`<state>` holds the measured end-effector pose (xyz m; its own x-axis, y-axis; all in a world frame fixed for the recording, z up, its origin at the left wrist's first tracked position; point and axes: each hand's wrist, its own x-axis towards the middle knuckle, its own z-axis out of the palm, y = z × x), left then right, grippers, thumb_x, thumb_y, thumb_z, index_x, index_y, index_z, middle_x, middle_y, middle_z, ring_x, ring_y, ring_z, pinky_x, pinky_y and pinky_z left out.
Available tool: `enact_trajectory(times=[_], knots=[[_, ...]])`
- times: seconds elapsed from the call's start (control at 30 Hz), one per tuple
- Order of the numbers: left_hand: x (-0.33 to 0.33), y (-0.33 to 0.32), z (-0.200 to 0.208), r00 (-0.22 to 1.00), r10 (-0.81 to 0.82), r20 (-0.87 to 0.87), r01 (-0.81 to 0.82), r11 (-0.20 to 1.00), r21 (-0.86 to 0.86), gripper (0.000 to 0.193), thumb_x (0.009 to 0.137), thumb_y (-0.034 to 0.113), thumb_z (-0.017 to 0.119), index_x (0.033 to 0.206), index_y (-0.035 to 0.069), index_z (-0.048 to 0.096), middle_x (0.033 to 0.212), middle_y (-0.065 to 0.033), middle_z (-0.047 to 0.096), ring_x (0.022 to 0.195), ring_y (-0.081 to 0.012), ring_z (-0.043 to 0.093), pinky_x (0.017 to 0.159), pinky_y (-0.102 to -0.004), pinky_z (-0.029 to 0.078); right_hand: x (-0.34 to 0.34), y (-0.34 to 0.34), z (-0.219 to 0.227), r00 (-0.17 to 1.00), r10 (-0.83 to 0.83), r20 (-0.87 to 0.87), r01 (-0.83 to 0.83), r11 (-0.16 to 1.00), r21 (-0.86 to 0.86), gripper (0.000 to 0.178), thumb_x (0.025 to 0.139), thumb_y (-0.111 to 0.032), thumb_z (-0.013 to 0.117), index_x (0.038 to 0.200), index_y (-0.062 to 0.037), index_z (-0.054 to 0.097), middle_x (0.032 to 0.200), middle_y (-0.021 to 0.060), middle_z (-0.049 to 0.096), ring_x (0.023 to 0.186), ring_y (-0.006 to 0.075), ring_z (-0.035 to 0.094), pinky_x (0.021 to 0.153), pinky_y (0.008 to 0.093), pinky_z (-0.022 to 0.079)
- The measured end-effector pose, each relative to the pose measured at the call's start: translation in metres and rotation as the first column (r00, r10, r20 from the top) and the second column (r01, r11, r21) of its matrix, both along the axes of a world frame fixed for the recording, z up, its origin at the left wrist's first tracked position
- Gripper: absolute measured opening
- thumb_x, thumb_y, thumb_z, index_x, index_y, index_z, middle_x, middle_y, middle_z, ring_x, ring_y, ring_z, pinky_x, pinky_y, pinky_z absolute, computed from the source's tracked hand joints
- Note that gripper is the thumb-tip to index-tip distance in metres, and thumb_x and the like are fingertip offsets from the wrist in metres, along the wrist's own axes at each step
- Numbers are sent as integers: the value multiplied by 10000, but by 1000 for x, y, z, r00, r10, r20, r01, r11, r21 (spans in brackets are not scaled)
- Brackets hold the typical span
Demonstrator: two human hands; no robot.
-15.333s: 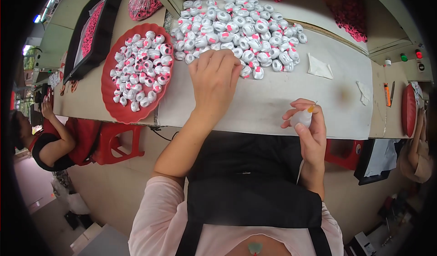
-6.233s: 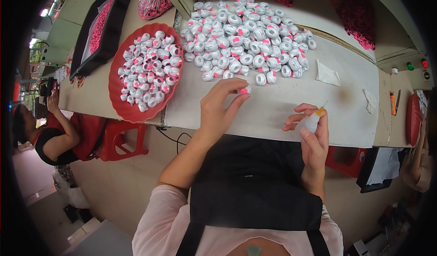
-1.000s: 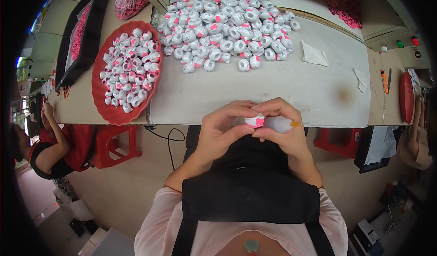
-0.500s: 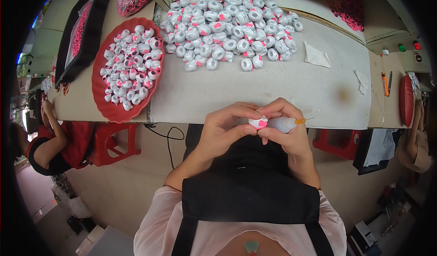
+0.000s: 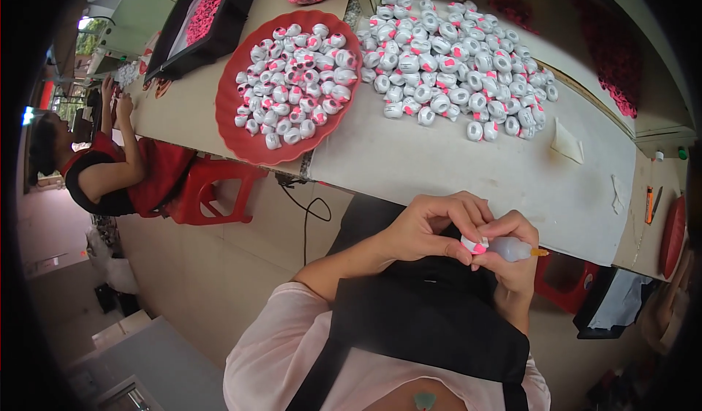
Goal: The person repeatedly applies adhesive from a dispenser bottle onto small plastic toy parts and attaches pink decorative pieces onto white toy heads by hand.
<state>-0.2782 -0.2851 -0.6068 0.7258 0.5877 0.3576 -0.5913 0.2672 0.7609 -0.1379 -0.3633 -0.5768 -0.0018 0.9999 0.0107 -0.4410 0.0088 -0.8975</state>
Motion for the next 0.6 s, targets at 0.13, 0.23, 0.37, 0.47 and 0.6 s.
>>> enact_trajectory(times=[0.13,0.23,0.37,0.47,0.6], knots=[[-9,7,1,998,56,-27,-55,998,42,230,641,17,675,839,35,559,925,-94,518,914,-202,483,861,-340,342,-6,11,-3,999,26,-37,-28,998,-55,223,661,48,626,869,36,548,739,100,569,585,121,541,475,199,429],[-42,30,17,890,416,-190,-359,893,273,251,604,11,693,799,48,539,895,-72,481,911,-177,448,782,-312,353,-16,36,1,997,76,-25,-79,992,-102,364,676,41,605,1022,19,492,795,94,563,609,90,509,486,186,421],[-90,73,56,12,993,-117,-538,105,836,331,574,-10,681,862,14,519,891,-74,492,892,-184,475,772,-285,370,-3,42,-4,990,45,130,-34,996,-83,492,670,50,589,1126,-7,412,859,88,550,636,65,477,498,170,414],[-76,78,45,136,985,-110,-335,150,930,318,603,-24,650,886,18,513,883,-77,517,876,-209,506,753,-292,394,4,38,-6,992,-65,112,80,988,-129,488,665,54,580,1121,-6,416,860,90,545,627,65,472,492,170,412],[-32,72,17,127,979,-159,45,154,987,262,639,-23,612,881,47,540,864,-71,515,734,-230,524,658,-308,420,10,27,-7,988,-108,112,119,989,-92,486,665,63,550,1114,-9,379,965,116,477,678,95,473,506,188,423]])
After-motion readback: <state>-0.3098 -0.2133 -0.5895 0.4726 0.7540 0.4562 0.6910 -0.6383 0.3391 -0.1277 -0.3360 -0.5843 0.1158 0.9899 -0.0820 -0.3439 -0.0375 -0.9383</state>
